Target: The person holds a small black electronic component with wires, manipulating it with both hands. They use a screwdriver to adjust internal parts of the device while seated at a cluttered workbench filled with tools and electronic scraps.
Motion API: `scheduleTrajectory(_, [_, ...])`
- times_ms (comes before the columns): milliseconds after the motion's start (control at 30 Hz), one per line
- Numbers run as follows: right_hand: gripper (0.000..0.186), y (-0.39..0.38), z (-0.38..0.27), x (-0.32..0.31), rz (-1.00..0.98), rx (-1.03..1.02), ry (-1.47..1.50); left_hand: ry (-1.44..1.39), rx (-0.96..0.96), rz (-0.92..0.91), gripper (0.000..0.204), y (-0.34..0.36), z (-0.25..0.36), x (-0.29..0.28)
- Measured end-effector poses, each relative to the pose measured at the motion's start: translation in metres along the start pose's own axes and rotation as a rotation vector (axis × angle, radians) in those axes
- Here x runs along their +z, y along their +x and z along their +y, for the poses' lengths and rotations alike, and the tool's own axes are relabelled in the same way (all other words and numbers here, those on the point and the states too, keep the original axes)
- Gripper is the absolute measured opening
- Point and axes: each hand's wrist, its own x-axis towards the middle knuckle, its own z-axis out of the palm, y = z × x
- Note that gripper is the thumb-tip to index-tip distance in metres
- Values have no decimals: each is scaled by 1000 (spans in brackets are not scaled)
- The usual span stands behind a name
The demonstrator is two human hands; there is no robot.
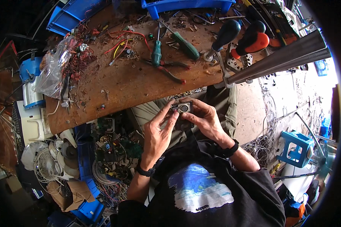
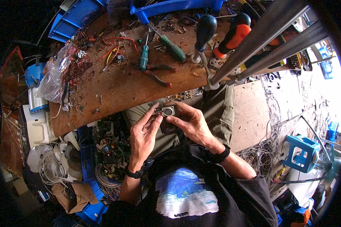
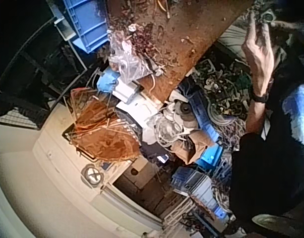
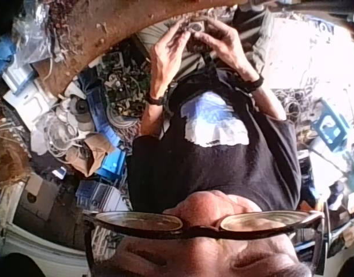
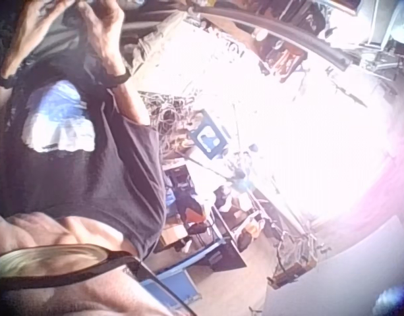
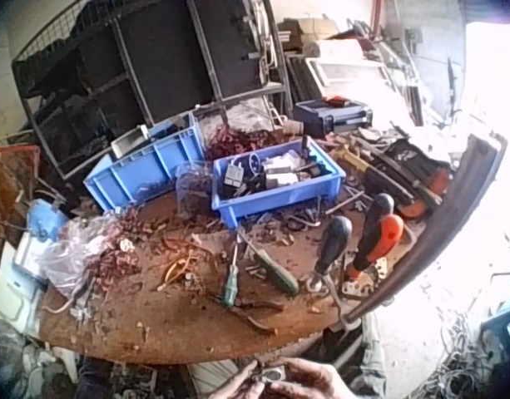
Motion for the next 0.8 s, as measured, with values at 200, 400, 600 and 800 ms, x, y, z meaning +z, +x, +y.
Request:
scheduleTrajectory(200, [45, -3, -11, 4, 18, -49, -35, -28, -88, -44, 41, 2, 4, -6])
scheduleTrajectory(400, [43, -3, -13, 4, 17, -52, 29, -132, 45, -60, 44, 1, -4, -2])
scheduleTrajectory(600, [43, -1, -14, 11, 77, -132, -89, -321, -36, 17, 43, -3, -4, 12])
scheduleTrajectory(800, [51, -5, -10, 9, 158, -205, -350, -257, -24, 43, 45, -8, -2, 12])
